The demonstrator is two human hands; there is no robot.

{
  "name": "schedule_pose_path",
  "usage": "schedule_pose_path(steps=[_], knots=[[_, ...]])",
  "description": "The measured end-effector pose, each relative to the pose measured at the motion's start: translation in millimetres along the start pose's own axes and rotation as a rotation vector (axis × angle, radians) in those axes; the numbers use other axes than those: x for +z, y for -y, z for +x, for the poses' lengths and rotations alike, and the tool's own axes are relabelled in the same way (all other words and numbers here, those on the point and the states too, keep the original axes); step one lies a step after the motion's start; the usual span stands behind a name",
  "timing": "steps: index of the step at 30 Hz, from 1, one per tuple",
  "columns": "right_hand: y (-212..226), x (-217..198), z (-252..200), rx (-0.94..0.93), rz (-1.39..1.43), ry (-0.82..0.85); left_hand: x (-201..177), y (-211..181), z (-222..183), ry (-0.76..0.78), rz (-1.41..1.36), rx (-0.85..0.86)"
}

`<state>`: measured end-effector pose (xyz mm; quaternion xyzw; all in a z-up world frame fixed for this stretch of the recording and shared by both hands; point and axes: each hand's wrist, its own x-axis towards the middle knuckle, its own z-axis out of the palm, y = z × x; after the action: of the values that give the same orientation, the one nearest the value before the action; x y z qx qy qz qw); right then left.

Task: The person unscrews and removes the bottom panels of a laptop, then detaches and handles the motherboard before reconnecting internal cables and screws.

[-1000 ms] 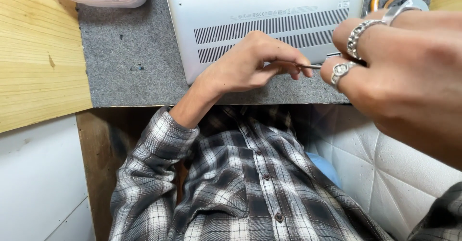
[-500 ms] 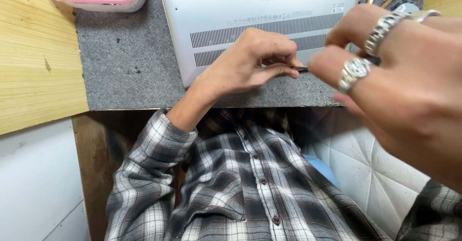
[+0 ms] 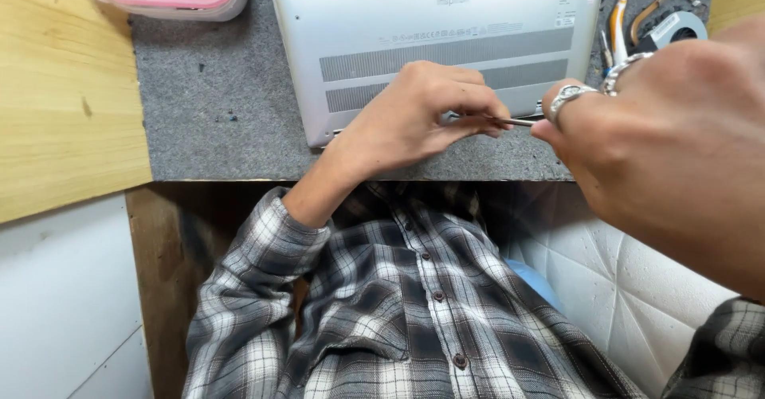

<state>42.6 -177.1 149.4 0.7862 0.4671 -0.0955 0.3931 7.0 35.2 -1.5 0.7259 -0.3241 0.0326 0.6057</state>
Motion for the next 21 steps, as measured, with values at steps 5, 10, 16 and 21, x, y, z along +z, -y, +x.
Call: schedule_pose_path(steps=[5,10,16,21], knots=[[6,16,-3,0.115,0.231,-0.164,9,4,-6,0.006,0.053,0.004],[23,5,-2,0.113,0.099,-0.095,9,5,-13,0.069,0.037,-0.066],[27,28,-9,0.164,0.178,-0.152,21,18,-17,-0.098,0.074,-0.044],[24,45,-20,0.337,0.272,-0.137,19,18,-8,-0.126,0.142,0.006]])
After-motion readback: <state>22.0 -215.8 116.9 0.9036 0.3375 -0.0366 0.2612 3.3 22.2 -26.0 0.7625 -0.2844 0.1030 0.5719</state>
